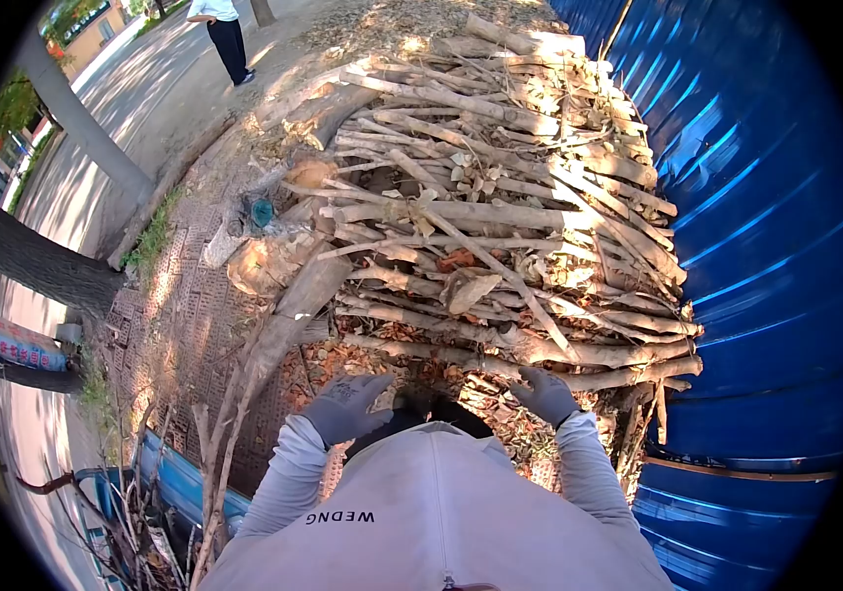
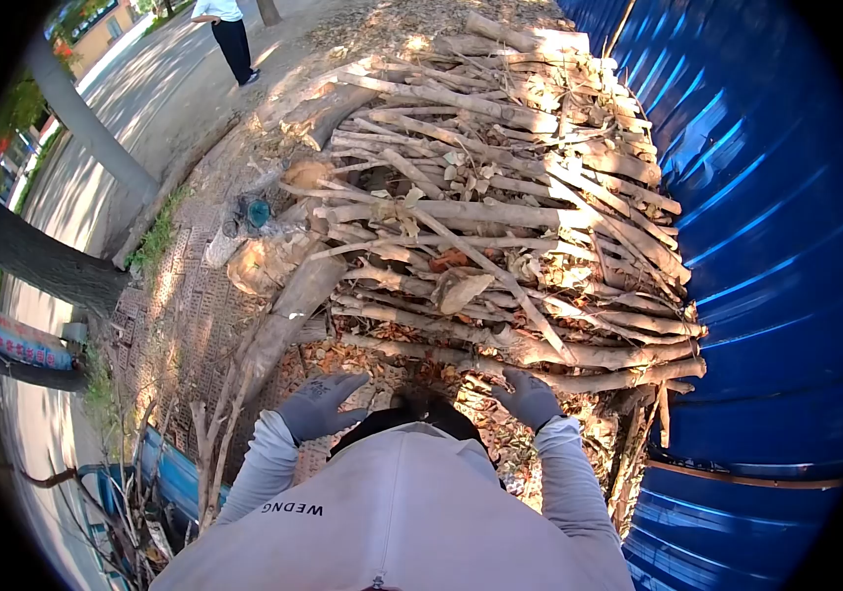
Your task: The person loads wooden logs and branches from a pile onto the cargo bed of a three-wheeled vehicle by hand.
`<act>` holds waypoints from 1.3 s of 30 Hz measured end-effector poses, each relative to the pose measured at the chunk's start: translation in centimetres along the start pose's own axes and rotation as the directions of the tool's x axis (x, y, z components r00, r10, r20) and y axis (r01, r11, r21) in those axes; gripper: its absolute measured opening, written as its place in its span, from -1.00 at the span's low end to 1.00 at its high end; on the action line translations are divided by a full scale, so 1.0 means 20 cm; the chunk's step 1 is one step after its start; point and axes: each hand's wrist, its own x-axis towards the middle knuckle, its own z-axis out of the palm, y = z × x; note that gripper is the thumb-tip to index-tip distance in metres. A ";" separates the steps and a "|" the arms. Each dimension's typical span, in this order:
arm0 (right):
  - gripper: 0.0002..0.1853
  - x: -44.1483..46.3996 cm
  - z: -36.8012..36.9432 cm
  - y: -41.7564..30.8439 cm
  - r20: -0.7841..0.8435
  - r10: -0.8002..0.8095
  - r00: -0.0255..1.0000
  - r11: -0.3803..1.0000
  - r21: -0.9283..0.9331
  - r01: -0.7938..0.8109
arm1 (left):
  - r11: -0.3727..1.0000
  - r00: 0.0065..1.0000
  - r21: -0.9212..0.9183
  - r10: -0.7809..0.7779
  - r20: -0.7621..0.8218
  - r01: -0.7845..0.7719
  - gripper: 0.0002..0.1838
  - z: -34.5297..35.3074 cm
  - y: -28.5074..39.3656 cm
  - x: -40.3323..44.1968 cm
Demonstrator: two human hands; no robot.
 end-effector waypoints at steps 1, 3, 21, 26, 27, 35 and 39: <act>-0.29 0.06 0.06 -0.03 -0.004 -0.014 1.000 0.999 0.031 0.014 | 0.998 1.000 0.054 -0.018 0.018 0.017 -0.24 -0.03 -0.03 -0.02; -0.35 -0.08 -0.21 0.17 0.031 0.153 0.988 0.986 0.057 -0.155 | 0.995 0.999 -0.100 0.026 0.020 -0.024 -0.25 0.23 0.10 0.19; -0.08 2.00 0.04 0.08 -0.174 -0.072 0.982 0.973 -0.227 0.031 | 0.809 0.834 -0.285 -0.550 -0.055 0.515 -0.33 0.37 0.23 0.07; -0.33 2.25 -0.14 0.01 0.249 0.018 0.968 0.971 -0.233 0.042 | 0.816 0.832 -0.331 -0.538 -0.134 0.474 -0.35 0.34 0.35 0.35; -0.44 2.25 -0.20 0.00 0.301 -0.053 0.952 0.955 -0.262 0.136 | 0.831 0.841 -0.335 -0.515 -0.167 0.443 -0.36 0.33 0.37 0.41; -0.63 1.99 -0.60 0.40 0.079 -0.188 0.979 0.935 0.320 0.153 | 0.920 0.920 -0.264 -0.344 -0.186 0.290 -0.33 0.05 0.32 0.92; -0.64 1.61 -0.91 0.42 -0.158 -0.399 0.903 0.913 0.023 0.407 | 0.768 0.934 -0.541 -0.341 0.106 0.342 -0.22 -0.07 0.30 1.33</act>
